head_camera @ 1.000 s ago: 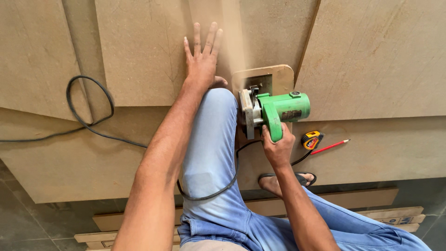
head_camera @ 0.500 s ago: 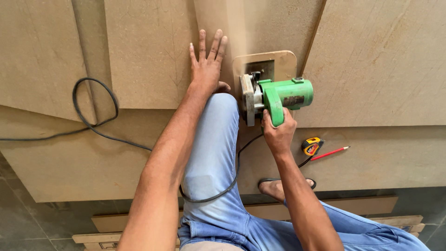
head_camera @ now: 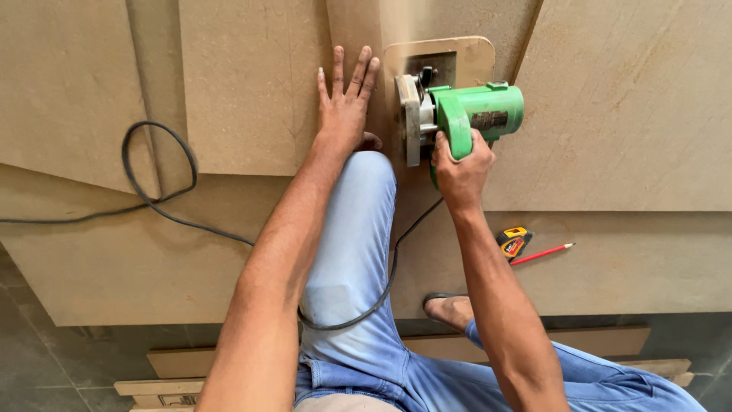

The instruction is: The person measures a piece of wood using a tape measure and pencil, then cuts the wood using a circular saw.

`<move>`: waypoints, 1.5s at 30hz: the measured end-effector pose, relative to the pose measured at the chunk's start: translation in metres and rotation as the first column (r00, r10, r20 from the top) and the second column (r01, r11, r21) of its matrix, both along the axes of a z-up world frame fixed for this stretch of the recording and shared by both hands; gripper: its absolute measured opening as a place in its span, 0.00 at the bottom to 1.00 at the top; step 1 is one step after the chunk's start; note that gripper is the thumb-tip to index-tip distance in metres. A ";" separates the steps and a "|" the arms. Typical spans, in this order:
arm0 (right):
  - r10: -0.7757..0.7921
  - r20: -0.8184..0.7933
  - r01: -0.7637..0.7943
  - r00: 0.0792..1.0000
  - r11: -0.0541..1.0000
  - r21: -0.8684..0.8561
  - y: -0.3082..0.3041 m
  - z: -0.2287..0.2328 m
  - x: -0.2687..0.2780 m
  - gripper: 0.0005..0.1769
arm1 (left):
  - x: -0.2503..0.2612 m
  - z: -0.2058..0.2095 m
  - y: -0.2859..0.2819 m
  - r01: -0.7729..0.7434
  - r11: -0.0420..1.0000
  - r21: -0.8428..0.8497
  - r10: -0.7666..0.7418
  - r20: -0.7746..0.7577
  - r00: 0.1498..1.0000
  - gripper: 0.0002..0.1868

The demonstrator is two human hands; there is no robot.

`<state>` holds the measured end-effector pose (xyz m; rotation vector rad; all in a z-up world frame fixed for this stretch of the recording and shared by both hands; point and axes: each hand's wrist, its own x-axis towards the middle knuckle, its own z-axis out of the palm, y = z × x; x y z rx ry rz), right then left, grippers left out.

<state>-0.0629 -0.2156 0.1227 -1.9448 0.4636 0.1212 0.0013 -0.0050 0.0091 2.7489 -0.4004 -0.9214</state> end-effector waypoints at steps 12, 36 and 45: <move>0.005 0.054 -0.004 0.999 1.000 -0.003 0.005 -0.004 0.045 0.08 | -0.001 0.000 0.000 -0.010 1.000 -0.020 0.011 0.031 0.999 0.87; -0.013 -0.019 0.011 1.000 0.998 -0.069 0.010 0.003 0.058 0.10 | 0.166 -0.025 0.015 -0.086 0.990 -0.116 0.086 -0.005 0.996 0.89; 0.089 0.001 -0.089 0.996 0.994 -0.064 0.002 -0.032 0.099 0.08 | 0.167 -0.042 0.014 -0.062 0.996 -0.064 0.061 -0.016 0.998 0.90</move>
